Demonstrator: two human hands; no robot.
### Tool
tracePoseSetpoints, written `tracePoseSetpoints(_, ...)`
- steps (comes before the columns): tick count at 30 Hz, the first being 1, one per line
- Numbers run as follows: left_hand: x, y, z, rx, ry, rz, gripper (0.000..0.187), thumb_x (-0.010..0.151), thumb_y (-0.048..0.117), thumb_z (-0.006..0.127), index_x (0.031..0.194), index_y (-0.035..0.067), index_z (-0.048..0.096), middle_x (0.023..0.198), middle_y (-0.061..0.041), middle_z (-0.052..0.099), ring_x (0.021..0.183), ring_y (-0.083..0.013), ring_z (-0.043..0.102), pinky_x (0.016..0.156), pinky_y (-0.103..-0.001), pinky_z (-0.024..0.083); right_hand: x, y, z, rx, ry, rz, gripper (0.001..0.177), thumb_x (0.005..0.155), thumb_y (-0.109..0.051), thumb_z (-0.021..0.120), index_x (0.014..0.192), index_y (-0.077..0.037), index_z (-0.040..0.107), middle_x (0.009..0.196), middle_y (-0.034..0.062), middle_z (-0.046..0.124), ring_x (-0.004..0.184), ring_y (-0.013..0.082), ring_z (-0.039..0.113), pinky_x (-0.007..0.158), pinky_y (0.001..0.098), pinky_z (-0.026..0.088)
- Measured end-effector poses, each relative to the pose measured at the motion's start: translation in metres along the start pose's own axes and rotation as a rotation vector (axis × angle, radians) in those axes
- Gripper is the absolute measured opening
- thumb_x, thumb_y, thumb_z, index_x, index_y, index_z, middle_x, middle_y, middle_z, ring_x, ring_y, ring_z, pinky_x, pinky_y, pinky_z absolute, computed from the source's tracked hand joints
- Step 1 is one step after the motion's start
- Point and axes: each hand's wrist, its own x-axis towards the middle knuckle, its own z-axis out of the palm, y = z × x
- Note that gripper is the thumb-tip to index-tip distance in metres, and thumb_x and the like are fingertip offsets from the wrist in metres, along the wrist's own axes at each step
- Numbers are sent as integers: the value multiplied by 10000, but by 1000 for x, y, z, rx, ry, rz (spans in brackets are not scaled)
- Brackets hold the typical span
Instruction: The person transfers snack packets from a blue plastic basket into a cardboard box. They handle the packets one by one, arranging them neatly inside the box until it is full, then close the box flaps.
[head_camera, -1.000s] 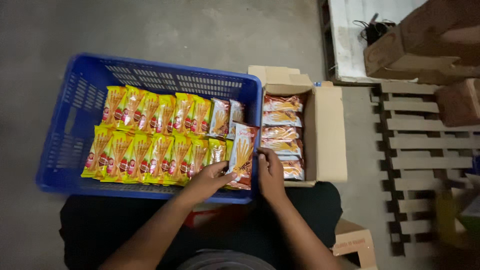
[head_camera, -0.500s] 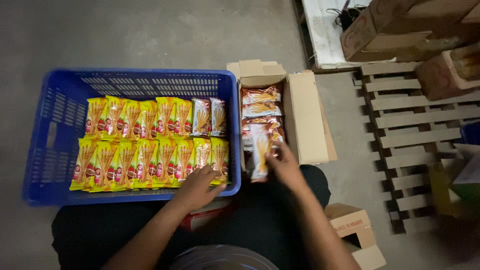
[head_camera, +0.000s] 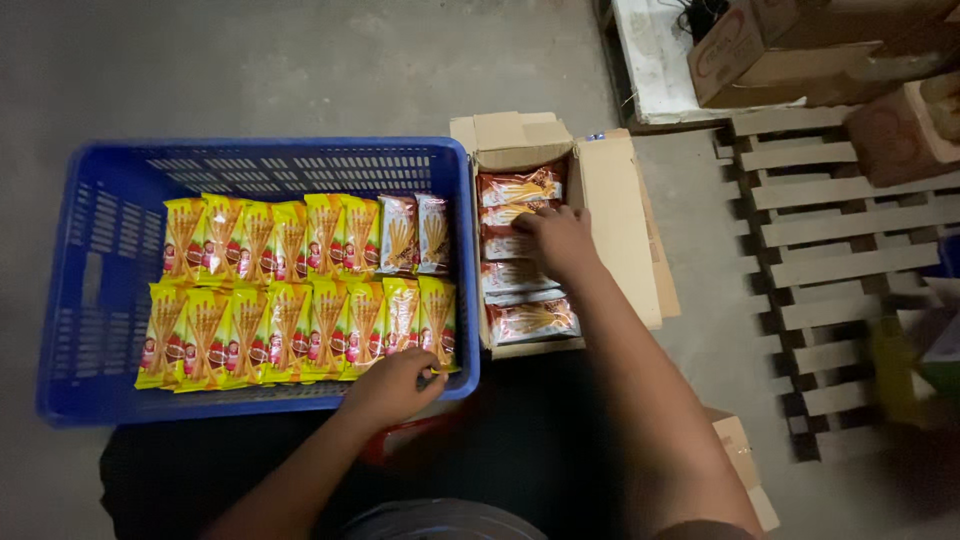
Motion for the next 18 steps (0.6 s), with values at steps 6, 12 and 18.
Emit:
tracePoseSetpoints(6, -3, 3, -3, 5, 21, 2, 298, 942, 386, 625, 1041, 117, 705, 964, -179, 712, 986, -414, 711, 813, -503, 583, 24, 9, 49, 52, -137, 22, 406, 868, -343, 754, 1256, -386, 640, 1270, -32, 670, 1321, 324, 538, 1181, 640, 227)
tracePoseSetpoints(12, -2, 6, -6, 23, 5, -3, 284, 955, 384, 600, 1009, 124, 699, 930, -151, 711, 962, -386, 720, 804, -476, 582, 7, -21, 39, 78, -124, 116, 303, 986, -365, 601, 1287, -334, 622, 1393, 32, 530, 1529, 455, 237, 1225, 731, 67)
tracePoseSetpoints(18, 2, -3, 2, 48, 43, 21, 262, 935, 383, 627, 993, 136, 696, 911, -140, 712, 955, -376, 723, 795, -471, 587, -13, -49, 51, 123, -26, 188, 705, 961, -570, 450, 1597, -294, 324, 1680, 169, 214, 1537, 575, -40, 1184, 754, -3)
